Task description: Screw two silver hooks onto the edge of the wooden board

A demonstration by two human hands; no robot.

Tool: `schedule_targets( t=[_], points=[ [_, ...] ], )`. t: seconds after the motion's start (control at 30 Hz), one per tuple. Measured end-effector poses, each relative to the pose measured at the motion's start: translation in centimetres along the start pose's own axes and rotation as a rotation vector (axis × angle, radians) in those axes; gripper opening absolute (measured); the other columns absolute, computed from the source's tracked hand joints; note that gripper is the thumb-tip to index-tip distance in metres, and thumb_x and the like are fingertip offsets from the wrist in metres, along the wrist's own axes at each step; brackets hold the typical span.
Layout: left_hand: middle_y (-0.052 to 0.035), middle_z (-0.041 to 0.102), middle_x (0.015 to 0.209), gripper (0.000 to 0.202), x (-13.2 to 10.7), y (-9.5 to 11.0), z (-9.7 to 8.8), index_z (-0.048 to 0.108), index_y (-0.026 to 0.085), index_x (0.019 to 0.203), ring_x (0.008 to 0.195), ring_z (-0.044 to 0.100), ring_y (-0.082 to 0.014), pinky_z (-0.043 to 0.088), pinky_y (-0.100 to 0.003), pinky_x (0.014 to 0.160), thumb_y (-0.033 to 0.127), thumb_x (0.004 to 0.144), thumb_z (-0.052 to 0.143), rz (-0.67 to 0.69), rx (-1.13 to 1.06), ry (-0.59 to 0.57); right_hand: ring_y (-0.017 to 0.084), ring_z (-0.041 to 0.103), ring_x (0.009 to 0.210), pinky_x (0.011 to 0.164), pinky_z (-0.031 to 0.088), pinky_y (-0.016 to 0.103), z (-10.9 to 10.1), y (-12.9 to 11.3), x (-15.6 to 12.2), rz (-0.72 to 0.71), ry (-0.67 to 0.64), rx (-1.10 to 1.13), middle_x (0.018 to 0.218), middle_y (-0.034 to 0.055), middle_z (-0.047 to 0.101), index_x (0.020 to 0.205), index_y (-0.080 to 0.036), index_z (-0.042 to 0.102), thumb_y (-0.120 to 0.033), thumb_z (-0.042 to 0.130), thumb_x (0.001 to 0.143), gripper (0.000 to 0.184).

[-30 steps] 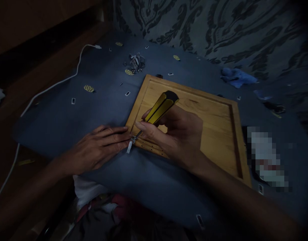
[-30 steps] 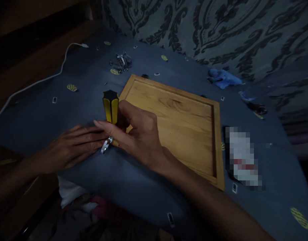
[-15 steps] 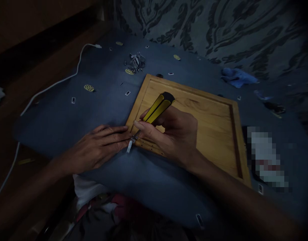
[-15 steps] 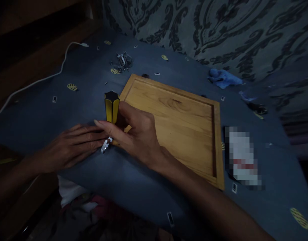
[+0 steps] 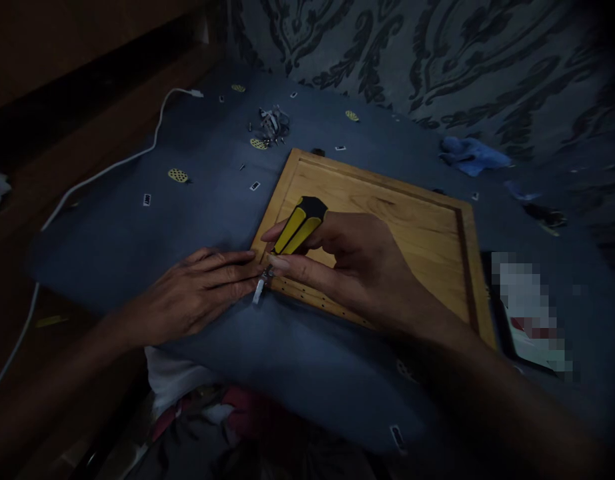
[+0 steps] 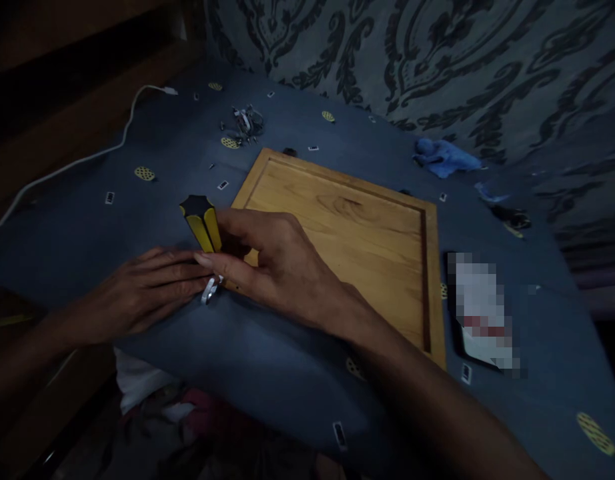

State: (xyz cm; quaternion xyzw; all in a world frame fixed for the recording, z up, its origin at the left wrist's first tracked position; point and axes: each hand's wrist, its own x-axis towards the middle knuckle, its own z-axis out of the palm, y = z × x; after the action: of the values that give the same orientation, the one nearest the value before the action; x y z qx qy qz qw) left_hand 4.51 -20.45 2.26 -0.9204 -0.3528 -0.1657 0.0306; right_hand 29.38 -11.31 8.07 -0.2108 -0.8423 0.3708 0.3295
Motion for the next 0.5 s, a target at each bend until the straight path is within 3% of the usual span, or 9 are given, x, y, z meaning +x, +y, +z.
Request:
schedule_targets(
  t=[0.2,0.37,0.43,0.5],
  points=[
    [-0.0052,0.070,0.144,0.039,0.0,0.1,0.2,0.052,0.022,0.149,0.142,0.059,-0.0237,0.046,-0.038,0.112,0.021,0.113,0.038,-0.035,-0.048,0.006,0.012,0.061,0.057,0.052,0.048,0.025,1.8,0.5,-0.1,-0.092,0.223,-0.099,0.064,-0.0053,0.062,0.073,-0.022,0.060,-0.032,0.078,0.094,0.029],
    [-0.0065,0.066,0.150,0.038,0.1,0.1,0.1,0.054,0.019,0.148,0.145,0.056,-0.0239,0.046,-0.040,0.112,0.022,0.115,0.037,-0.035,-0.070,-0.017,0.014,0.058,0.056,0.053,0.050,0.030,1.9,-0.6,0.1,0.032,0.488,-0.049,0.067,-0.0035,0.061,0.076,-0.025,0.056,-0.038,0.078,0.094,0.031],
    [-0.0061,0.065,0.151,0.037,0.1,0.0,0.1,0.054,0.019,0.149,0.144,0.057,-0.0236,0.046,-0.040,0.112,0.022,0.114,0.040,-0.027,-0.085,-0.011,0.015,0.060,0.060,0.056,0.050,0.031,1.1,-0.6,0.2,0.075,0.453,-0.070,0.072,-0.0019,0.063,0.077,-0.025,0.056,-0.041,0.075,0.095,0.031],
    [-0.0056,0.064,0.152,0.038,0.0,0.0,0.3,0.054,0.020,0.150,0.145,0.056,-0.0227,0.046,-0.039,0.112,0.022,0.114,0.041,-0.031,-0.098,0.008,0.014,0.058,0.060,0.056,0.045,0.030,0.3,-0.1,0.3,0.083,0.329,-0.105,0.071,-0.0027,0.062,0.079,-0.025,0.057,-0.041,0.074,0.095,0.028]
  ],
)
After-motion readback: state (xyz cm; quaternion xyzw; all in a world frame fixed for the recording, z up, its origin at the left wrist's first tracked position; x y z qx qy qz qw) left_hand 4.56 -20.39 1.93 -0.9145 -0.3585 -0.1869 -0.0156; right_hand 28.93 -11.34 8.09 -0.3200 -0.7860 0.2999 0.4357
